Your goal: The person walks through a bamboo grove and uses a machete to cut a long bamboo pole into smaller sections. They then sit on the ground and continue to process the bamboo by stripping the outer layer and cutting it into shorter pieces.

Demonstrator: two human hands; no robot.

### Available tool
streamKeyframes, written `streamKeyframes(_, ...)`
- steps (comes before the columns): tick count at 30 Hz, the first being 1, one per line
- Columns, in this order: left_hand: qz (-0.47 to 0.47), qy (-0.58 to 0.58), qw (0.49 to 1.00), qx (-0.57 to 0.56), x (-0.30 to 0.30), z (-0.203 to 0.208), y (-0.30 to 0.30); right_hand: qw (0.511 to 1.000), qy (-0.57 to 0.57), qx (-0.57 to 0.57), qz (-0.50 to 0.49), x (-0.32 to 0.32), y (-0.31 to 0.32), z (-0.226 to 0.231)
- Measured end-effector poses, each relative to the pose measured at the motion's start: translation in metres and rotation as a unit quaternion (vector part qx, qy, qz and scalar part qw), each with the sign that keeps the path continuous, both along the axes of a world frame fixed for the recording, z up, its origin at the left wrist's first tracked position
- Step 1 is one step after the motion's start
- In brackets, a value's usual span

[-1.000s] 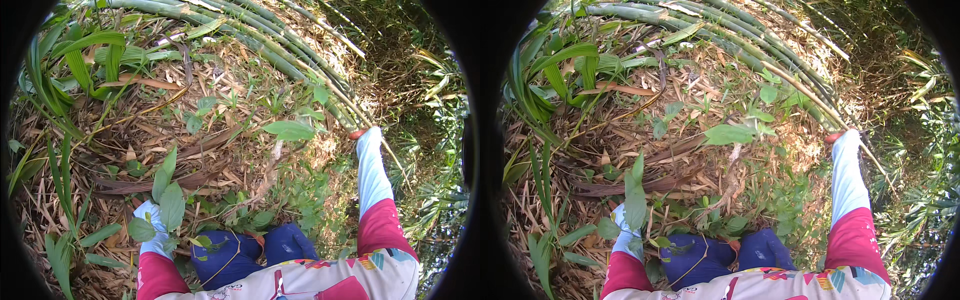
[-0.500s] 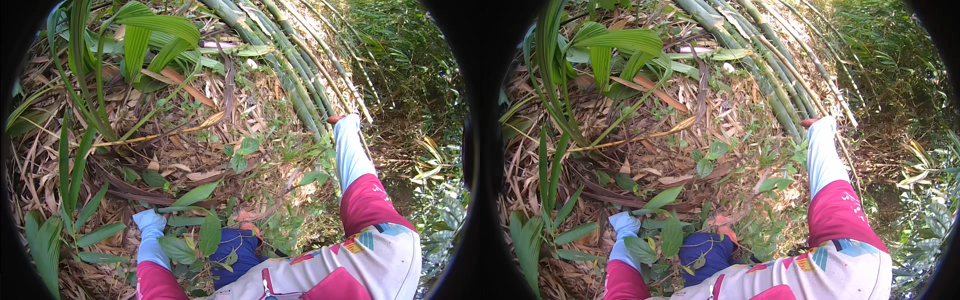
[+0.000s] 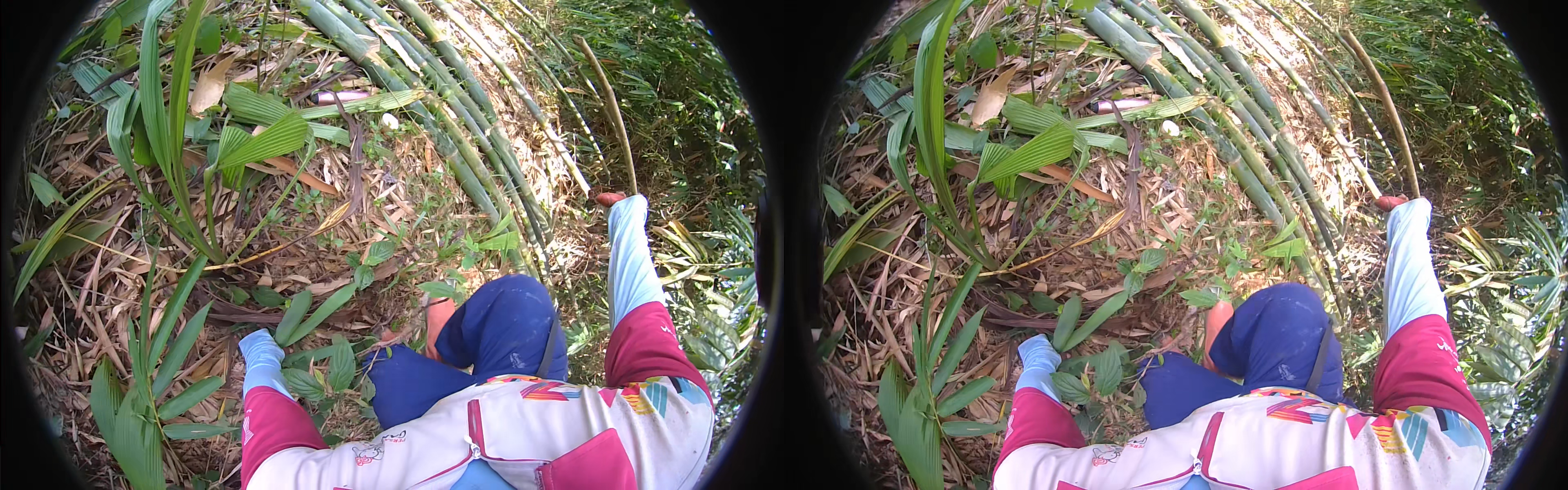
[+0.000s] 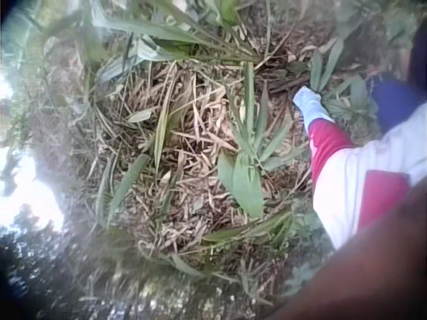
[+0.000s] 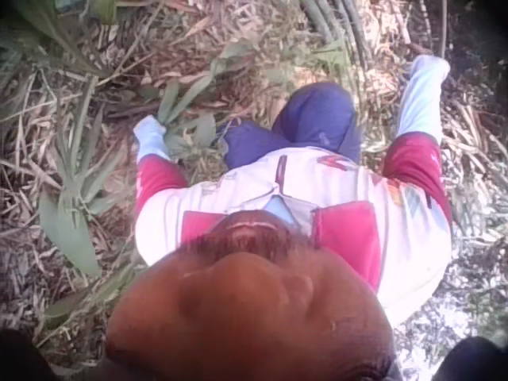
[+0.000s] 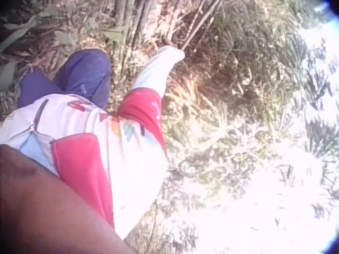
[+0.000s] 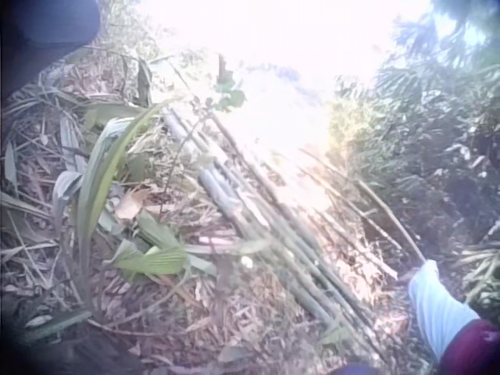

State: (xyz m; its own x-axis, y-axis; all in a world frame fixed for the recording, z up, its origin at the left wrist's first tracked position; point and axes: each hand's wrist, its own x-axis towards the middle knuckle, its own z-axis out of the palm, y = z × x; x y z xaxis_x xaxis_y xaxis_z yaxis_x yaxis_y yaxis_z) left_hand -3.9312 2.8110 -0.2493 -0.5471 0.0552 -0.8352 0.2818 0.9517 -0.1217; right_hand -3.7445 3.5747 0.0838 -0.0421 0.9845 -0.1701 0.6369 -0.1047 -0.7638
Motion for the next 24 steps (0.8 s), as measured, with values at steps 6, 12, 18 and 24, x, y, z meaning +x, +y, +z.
streamKeyframes(6,0.024,-0.083,0.993,-0.082,-0.029,0.002,0.035,1.0,0.019,-0.013,-0.014,0.003,0.041,0.063)
streamKeyframes(12,0.15,-0.159,0.972,-0.086,-0.058,0.046,0.065,0.99,-0.046,-0.121,-0.046,0.011,0.121,0.005)
streamKeyframes(18,0.404,0.208,0.883,0.12,-0.069,0.133,0.096,0.97,-0.096,-0.22,-0.037,-0.071,0.152,-0.052)
streamKeyframes(24,0.642,0.313,0.579,0.394,-0.146,0.157,0.053,0.955,-0.106,-0.274,0.029,-0.202,0.188,-0.038)
